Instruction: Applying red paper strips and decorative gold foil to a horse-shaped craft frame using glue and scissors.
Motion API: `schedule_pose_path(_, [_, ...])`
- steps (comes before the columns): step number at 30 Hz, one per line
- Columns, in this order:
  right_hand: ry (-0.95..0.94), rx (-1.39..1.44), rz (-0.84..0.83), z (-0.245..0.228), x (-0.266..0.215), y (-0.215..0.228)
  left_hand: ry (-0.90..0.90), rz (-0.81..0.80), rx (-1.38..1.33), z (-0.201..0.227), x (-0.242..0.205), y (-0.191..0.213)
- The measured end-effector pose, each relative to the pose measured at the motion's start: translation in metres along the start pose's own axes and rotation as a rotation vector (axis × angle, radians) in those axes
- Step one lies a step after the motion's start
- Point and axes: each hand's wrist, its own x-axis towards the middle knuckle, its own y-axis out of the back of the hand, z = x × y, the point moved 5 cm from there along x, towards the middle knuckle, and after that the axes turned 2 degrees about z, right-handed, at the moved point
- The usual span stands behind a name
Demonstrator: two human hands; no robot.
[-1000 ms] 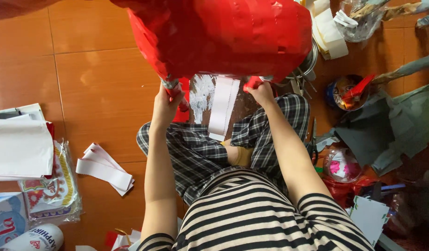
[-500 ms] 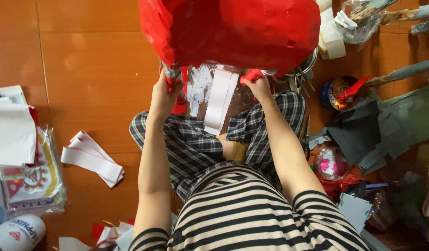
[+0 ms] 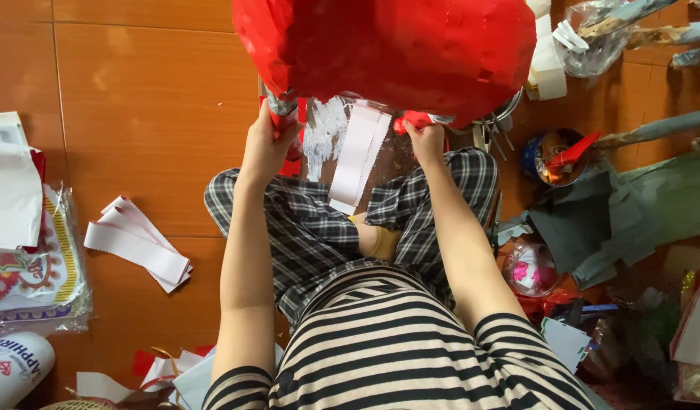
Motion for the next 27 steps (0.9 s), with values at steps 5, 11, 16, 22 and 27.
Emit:
schedule_pose_path(5, [-0.096,0.118,-0.178,-0.01,0.01,0.011,-0.182,0.01,0.14,0.009,0.003,0.0])
schedule_pose_path(11, [0.086,-0.016,-0.144,-0.007,0.008,0.016,-0.005,-0.012,-0.043,-0.004,0.0,0.002])
schedule_pose_path(16, [0.063,-0.23,-0.14,0.025,0.0,0.014,-0.253,-0.013,-0.008,0.003,-0.002,0.01])
schedule_pose_path(22, [0.176,-0.354,-0.069,-0.012,-0.006,0.02,-0.02,-0.018,-0.165,0.021,-0.017,0.013])
schedule_pose_path(27, [-0.139,-0.228,-0.415,0.013,-0.014,0.004,-0.192,-0.008,0.079,0.009,-0.017,0.013])
